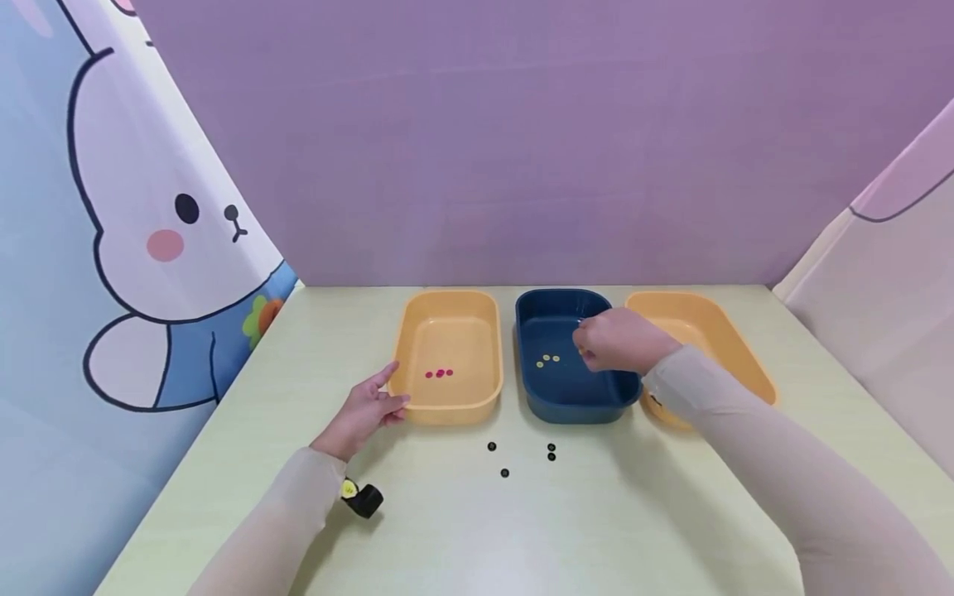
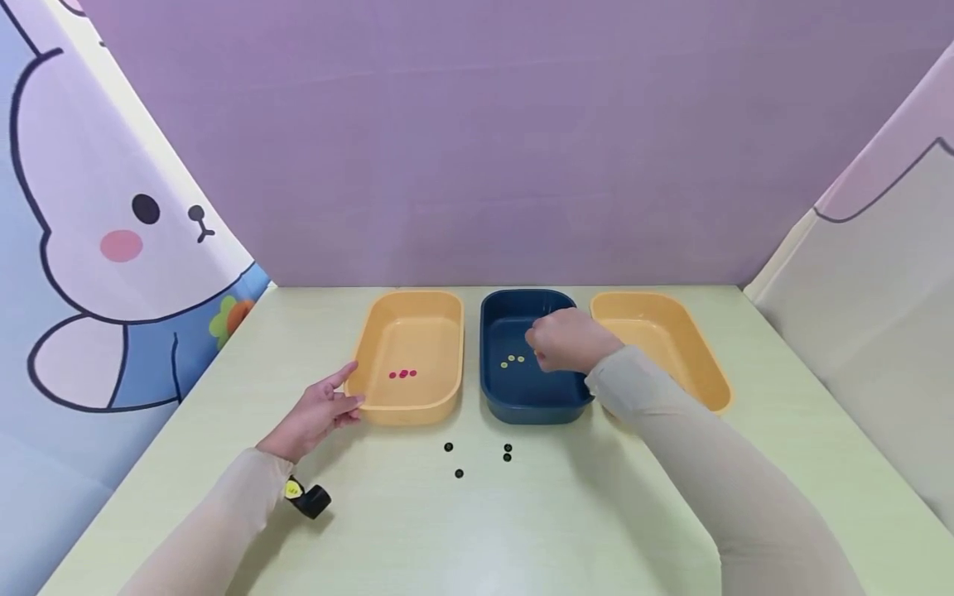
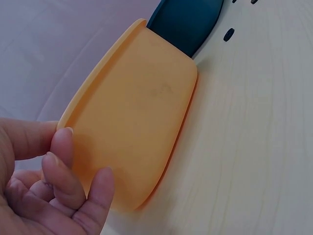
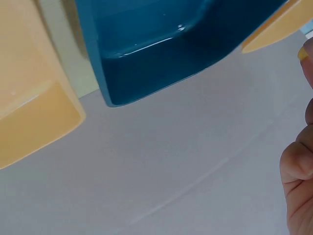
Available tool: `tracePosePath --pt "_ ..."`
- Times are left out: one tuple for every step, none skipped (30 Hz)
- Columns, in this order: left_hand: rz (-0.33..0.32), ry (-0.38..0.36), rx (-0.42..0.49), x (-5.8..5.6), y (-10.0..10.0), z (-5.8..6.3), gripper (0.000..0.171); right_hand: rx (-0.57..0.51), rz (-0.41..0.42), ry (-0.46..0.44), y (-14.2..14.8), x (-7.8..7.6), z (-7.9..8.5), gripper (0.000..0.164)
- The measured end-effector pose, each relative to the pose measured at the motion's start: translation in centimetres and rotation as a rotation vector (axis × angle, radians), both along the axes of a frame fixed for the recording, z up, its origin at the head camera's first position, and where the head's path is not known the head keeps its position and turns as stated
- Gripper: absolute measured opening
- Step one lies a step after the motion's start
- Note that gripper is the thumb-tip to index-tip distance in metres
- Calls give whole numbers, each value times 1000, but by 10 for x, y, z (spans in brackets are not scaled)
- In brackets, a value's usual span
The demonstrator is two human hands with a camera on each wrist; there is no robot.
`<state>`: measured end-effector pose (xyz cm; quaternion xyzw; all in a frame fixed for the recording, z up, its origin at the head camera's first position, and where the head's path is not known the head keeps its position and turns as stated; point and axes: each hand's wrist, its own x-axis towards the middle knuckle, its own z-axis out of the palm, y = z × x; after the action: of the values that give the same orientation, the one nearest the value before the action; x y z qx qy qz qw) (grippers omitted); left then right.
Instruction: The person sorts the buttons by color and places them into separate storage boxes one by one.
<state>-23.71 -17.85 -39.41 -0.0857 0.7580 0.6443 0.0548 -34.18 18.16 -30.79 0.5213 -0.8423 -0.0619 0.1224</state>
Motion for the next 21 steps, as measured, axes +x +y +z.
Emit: tracePosePath --pt "-1 4 2 0 0 0 70 6 -12 -9 0 -1 0 19" --pt "-2 6 3 0 0 0 70 15 -25 -17 0 -2 0 19" --pt "-3 9 5 0 0 0 70 23 -38 -23 0 -2 0 20" --pt "-2 9 9 0 0 -1 69 26 -46 -31 0 -4 -1 20" --pt "1 9 12 -1 0 -1 69 25 -49 -36 0 -5 -1 21" --pt "1 8 14 -1 -1 -1 69 23 -51 -41 0 -6 -2 21" --pt "5 9 15 -1 0 -1 69 21 -52 -45 0 -8 -2 21" --pt "6 9 16 -2 0 -2 70 18 -50 -47 0 -10 -3 21" --pt "6 10 17 -3 1 -2 70 17 -49 -49 1 -13 -3 22" --pt "2 13 17 -3 1 -2 69 15 -49 -51 1 -15 -4 22" --pt "0 16 18 -3 2 -2 69 15 -47 -50 1 -17 -4 22" --pt "-1 17 18 -3 3 -2 69 14 -43 -50 1 -19 -4 22" --pt "0 18 18 -4 4 -2 69 14 -39 -51 1 -20 -4 22" --pt "-2 18 16 -4 4 -1 69 15 -33 -47 1 -22 -4 22" --pt "-1 17 11 -4 4 -1 69 16 -30 -45 1 -24 -4 22" --pt "4 17 12 -4 5 -1 69 18 -27 -43 0 -26 -4 21" --pt "11 13 12 -4 5 -1 69 19 -22 -42 -1 -27 -4 21" --pt "16 12 12 -4 5 -1 69 23 -21 -45 -1 -29 -4 21" --pt "19 10 11 -5 5 0 69 27 -24 -51 -2 -30 -4 21" --pt "23 9 12 -5 5 0 69 33 -29 -60 -2 -31 -4 20" --pt "27 8 15 -5 6 0 69 37 -35 -71 -2 -33 -4 19"
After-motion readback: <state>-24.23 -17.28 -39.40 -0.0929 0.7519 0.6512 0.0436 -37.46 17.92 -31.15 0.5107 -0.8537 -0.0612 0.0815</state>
